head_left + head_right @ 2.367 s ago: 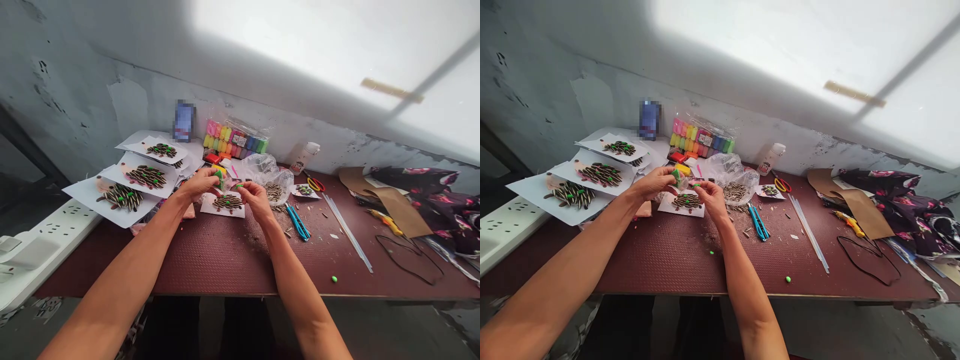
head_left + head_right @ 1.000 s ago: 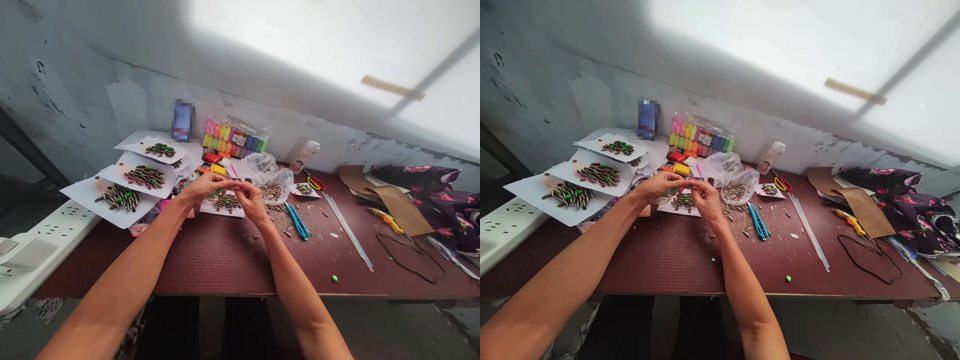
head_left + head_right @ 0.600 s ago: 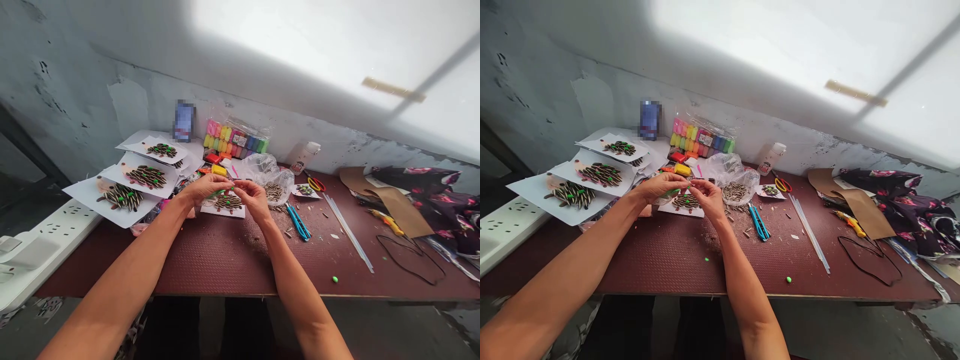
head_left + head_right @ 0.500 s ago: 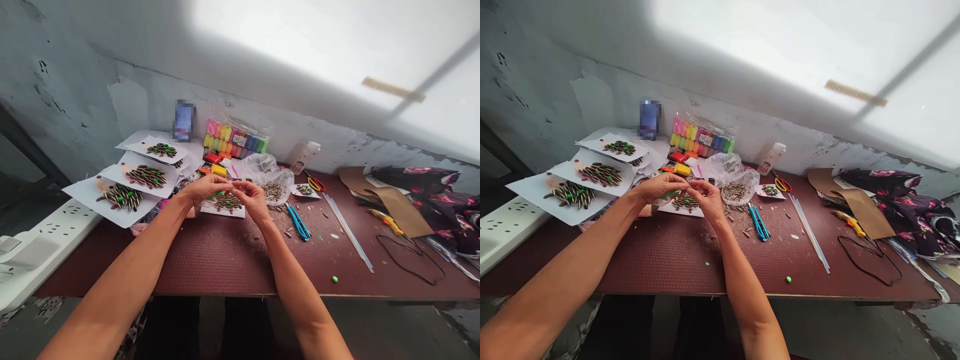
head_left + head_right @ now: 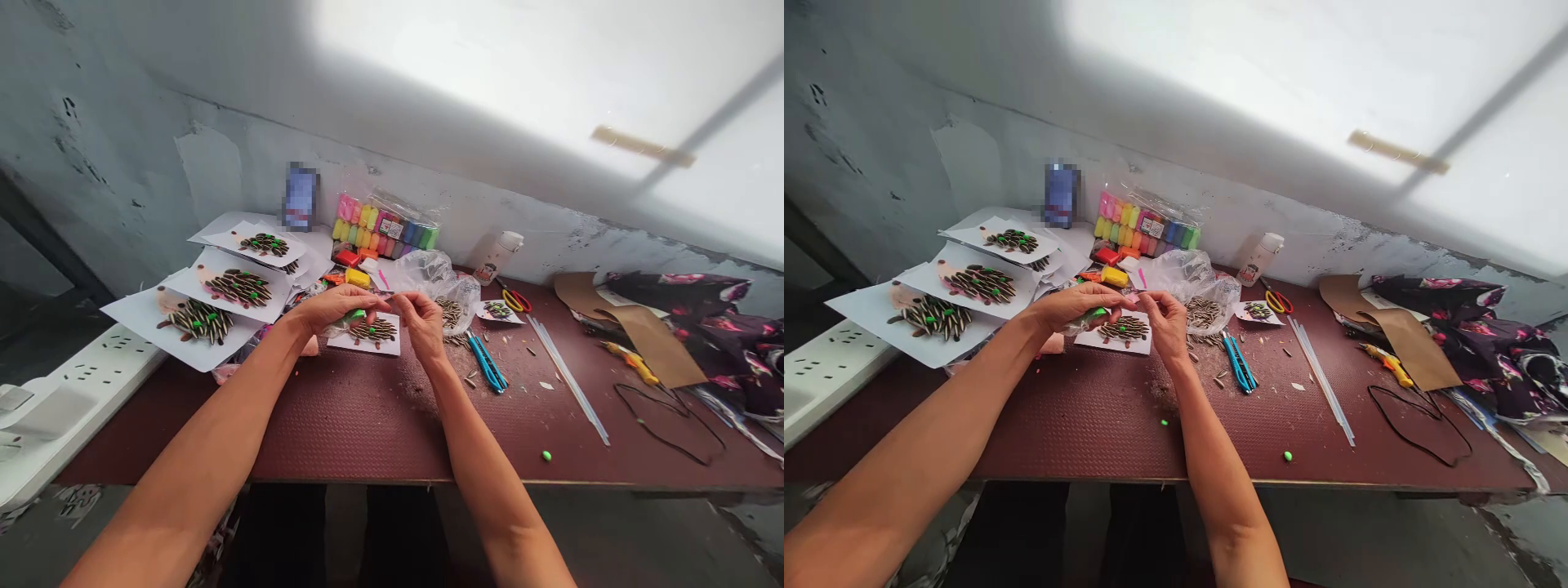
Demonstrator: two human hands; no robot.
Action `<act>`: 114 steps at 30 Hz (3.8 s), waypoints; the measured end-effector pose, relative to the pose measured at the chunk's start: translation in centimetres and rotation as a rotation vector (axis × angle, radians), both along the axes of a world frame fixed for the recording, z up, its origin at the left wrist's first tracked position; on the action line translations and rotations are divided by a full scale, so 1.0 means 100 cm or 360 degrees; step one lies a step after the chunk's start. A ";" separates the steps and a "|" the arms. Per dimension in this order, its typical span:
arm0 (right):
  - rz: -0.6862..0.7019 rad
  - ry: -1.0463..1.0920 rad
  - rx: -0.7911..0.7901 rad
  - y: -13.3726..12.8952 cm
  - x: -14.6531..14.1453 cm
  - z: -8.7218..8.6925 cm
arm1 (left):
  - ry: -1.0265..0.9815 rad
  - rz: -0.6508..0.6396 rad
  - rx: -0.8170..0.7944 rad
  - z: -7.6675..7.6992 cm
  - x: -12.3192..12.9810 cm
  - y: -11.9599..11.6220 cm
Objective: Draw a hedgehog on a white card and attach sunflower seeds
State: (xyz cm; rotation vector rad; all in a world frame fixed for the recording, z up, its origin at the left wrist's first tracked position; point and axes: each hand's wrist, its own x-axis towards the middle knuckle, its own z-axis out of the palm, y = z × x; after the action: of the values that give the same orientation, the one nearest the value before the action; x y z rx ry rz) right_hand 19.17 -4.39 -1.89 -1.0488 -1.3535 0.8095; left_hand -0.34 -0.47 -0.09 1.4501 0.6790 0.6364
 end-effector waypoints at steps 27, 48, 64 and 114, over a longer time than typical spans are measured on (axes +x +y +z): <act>0.0066 -0.0224 0.0123 -0.001 -0.008 -0.010 | -0.0102 0.0098 0.0011 -0.004 0.011 -0.003; 0.0101 -0.0174 0.0001 0.003 -0.002 -0.010 | -0.0077 0.0035 -0.0118 0.000 0.012 -0.007; 0.0039 -0.0305 0.0025 0.004 0.002 -0.012 | -0.0120 0.0147 -0.0071 0.004 0.008 -0.003; -0.0237 -0.1101 -0.0067 0.016 0.015 -0.038 | 0.0036 0.0339 -0.0013 -0.003 0.001 0.008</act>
State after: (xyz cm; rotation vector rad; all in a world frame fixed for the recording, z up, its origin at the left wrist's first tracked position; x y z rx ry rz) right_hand 20.63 -2.77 -5.69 -1.5242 -1.8033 0.3656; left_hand -0.28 0.35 -0.42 1.3896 0.8600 0.7814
